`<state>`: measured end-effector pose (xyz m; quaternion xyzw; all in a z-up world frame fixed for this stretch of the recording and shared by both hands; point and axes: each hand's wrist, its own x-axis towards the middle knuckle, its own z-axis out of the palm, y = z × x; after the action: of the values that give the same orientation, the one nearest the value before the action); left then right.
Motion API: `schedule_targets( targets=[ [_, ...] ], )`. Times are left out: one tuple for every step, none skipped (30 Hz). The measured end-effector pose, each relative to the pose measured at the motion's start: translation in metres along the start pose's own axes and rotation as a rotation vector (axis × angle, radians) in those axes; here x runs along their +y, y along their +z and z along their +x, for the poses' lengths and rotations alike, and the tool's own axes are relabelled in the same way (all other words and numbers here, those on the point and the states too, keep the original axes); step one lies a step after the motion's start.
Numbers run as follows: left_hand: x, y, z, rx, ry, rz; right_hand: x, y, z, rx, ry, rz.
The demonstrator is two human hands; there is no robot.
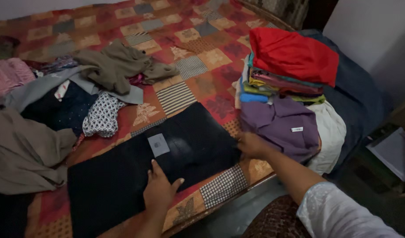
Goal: The person folds a pair of black trousers on a bed, smoothing and aligning the legs before folding them into a compact rectangle. The person then folds a beige shirt and places it on the bed.
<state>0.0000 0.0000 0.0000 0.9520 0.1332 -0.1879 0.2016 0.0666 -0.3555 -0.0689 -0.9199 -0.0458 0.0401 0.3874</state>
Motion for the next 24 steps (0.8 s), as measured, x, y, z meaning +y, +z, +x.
schedule_targets(
  targets=[
    [-0.002, 0.002, 0.0, 0.002, 0.008, 0.015, 0.006, 0.003, 0.001, 0.009, 0.063, 0.129],
    [-0.004, 0.003, -0.001, 0.004, 0.017, 0.03, 0.012, 0.005, 0.001, 0.018, 0.128, 0.258],
    [-0.006, 0.003, -0.001, 0.007, 0.026, 0.046, 0.017, 0.006, 0.002, 0.037, 0.097, 0.105],
    [-0.008, 0.003, -0.002, 0.043, 0.06, 0.004, 0.02, 0.006, 0.003, 0.056, 0.066, -0.048],
    [-0.009, 0.002, -0.003, 0.083, 0.098, -0.034, 0.02, 0.007, 0.006, 0.081, 0.033, -0.196],
    [-0.011, 0.003, -0.004, 0.122, 0.137, -0.071, 0.019, 0.008, 0.008, -0.007, 0.179, -0.019],
    [-0.014, 0.006, -0.008, 0.373, 0.329, 0.005, 0.017, 0.007, 0.009, -0.099, 0.324, 0.156],
    [-0.016, 0.01, -0.011, 0.627, 0.517, 0.083, 0.012, 0.006, 0.009, -0.193, 0.468, 0.332],
    [-0.015, 0.015, -0.013, 0.888, 0.697, 0.155, 0.006, 0.003, 0.011, -0.298, 0.607, 0.291],
    [-0.011, 0.019, -0.012, 0.786, 0.725, 0.209, -0.002, 0.0, 0.011, -0.401, 0.747, 0.248],
    [-0.007, 0.025, -0.011, 0.677, 0.751, 0.261, -0.01, -0.002, 0.007, -0.508, 0.89, 0.203],
    [-0.004, 0.032, -0.011, 0.567, 0.776, 0.312, -0.018, -0.006, 0.001, -0.491, 0.842, 0.223],
    [-0.001, 0.036, -0.011, 0.531, 0.807, 0.327, -0.027, -0.01, -0.004, -0.472, 0.791, 0.248],
    [0.001, 0.04, -0.011, 0.494, 0.838, 0.343, -0.037, -0.014, -0.01, -0.454, 0.74, 0.273],
    [0.003, 0.041, -0.009, 0.461, 0.869, 0.357, -0.048, -0.018, -0.013, -0.435, 0.601, 0.095],
    [0.003, 0.042, -0.007, 0.425, 0.855, 0.346, -0.057, -0.023, -0.016, -0.411, 0.461, -0.081],
    [0.001, 0.043, -0.006, 0.385, 0.836, 0.332, -0.066, -0.023, -0.016, -0.389, 0.32, -0.257],
    [-0.002, 0.044, -0.005, 0.345, 0.817, 0.319, -0.074, -0.02, -0.014, -0.344, 0.236, -0.376],
    [-0.007, 0.043, -0.005, 0.34, 0.828, 0.282, -0.08, -0.015, -0.013, -0.3, 0.15, -0.489],
    [-0.012, 0.042, -0.004, 0.335, 0.84, 0.246, -0.083, -0.009, -0.012, -0.256, 0.062, -0.601],
    [-0.015, 0.04, -0.003, 0.331, 0.853, 0.212, -0.084, -0.003, -0.01, -0.264, -0.003, -0.666],
    [-0.017, 0.038, -0.003, 0.309, 0.852, 0.202, -0.082, 0.005, -0.01, -0.272, -0.068, -0.729],
    [-0.016, 0.036, -0.003, 0.29, 0.855, 0.192, -0.078, 0.01, -0.008, -0.275, -0.134, -0.794],
    [-0.016, 0.034, -0.003, 0.27, 0.857, 0.181, -0.073, 0.016, -0.007, -0.255, -0.185, -0.842]
  ],
)
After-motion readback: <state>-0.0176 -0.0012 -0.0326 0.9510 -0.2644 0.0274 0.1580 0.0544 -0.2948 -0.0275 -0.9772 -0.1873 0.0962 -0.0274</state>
